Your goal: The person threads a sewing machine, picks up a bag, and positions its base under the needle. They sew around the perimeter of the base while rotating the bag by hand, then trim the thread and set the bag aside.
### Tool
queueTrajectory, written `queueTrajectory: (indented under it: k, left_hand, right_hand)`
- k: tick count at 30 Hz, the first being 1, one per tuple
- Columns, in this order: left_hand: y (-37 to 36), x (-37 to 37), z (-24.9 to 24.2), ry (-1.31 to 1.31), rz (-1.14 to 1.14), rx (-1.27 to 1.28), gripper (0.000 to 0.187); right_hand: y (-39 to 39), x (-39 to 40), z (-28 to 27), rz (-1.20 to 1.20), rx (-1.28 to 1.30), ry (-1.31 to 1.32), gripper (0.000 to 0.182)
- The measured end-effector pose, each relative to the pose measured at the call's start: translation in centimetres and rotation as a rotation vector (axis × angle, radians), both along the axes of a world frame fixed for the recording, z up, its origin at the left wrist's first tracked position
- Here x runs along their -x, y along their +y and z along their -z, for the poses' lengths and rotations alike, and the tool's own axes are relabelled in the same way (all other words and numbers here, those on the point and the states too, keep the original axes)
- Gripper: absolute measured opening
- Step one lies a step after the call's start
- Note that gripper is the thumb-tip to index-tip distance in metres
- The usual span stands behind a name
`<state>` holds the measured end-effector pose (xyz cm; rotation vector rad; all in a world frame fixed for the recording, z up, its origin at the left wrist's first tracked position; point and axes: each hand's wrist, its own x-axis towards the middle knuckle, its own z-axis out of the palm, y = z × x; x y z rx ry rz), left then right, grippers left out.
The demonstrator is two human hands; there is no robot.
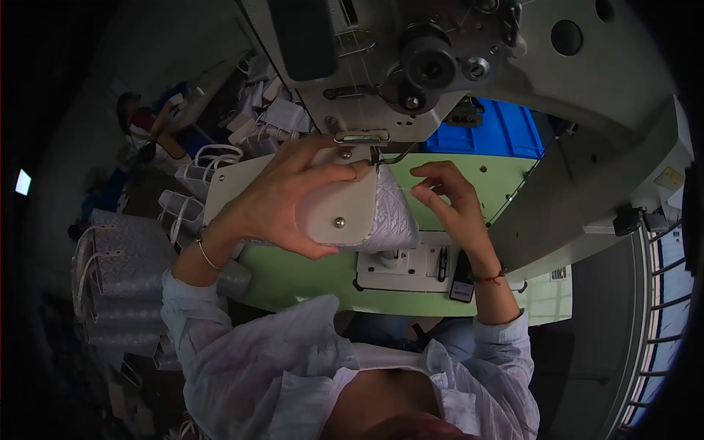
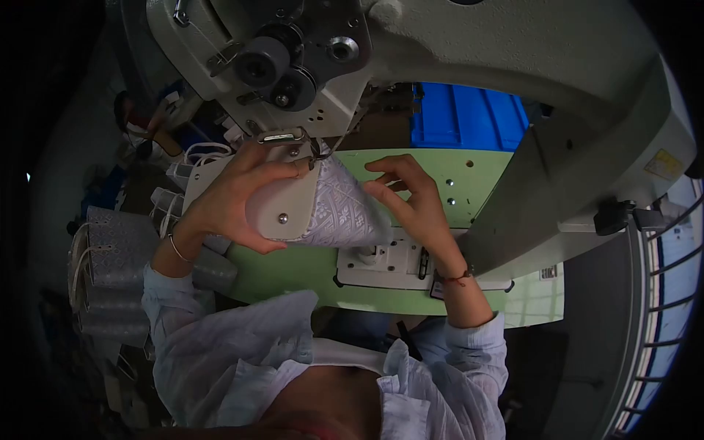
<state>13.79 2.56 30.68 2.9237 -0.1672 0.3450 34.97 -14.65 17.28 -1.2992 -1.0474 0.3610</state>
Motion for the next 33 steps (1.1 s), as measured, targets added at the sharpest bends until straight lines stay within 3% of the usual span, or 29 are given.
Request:
queueTrajectory:
  k: [3, 5, 12, 17, 21, 25, 30, 31, 33]
  left_hand:
    - [-0.1, 0.1, 0.1, -0.037, 0.014, -0.004, 0.092]
    - [-0.4, 0.1, 0.1, -0.055, 0.005, 0.03, 0.092]
    - [-0.9, 0.1, -0.4, -0.028, -0.038, 0.011, 0.098]
    - [-0.8, -0.5, -1.6, 0.046, -0.073, 0.032, 0.097]
    - [0.3, -1.5, -2.7, 0.189, -0.055, 0.025, 0.101]
    - [1.2, -2.3, -3.1, 0.323, -0.016, 0.011, 0.108]
    - [1.5, -2.7, -3.5, 0.374, 0.011, 0.018, 0.105]
    - [1.6, -2.8, -3.3, 0.387, 0.013, 0.025, 0.104]
    - [1.3, -2.7, -2.9, 0.329, 0.029, 0.034, 0.101]
  right_hand:
    - [1.2, 0.0, -2.1, -0.176, -0.08, -0.067, 0.024]
    - [2.0, -0.4, -2.1, -0.319, -0.013, 0.071, 0.021]
    - [1.1, 0.6, -3.5, -0.288, -0.007, -0.193, 0.012]
    - [-0.4, 0.3, -3.7, -0.323, -0.104, 0.194, 0.01]
    - [-0.6, -0.7, -2.9, -0.279, -0.046, 0.201, 0.012]
    - [2.7, -3.2, -1.7, -0.177, -0.046, -0.001, 0.014]
    - [7.7, -3.4, -4.2, -0.119, 0.018, -0.136, 0.02]
    - [9.1, -3.5, -3.8, -0.021, -0.073, -0.443, 0.024]
    - [10.3, -4.0, -2.9, 0.094, -0.159, -0.75, 0.028]
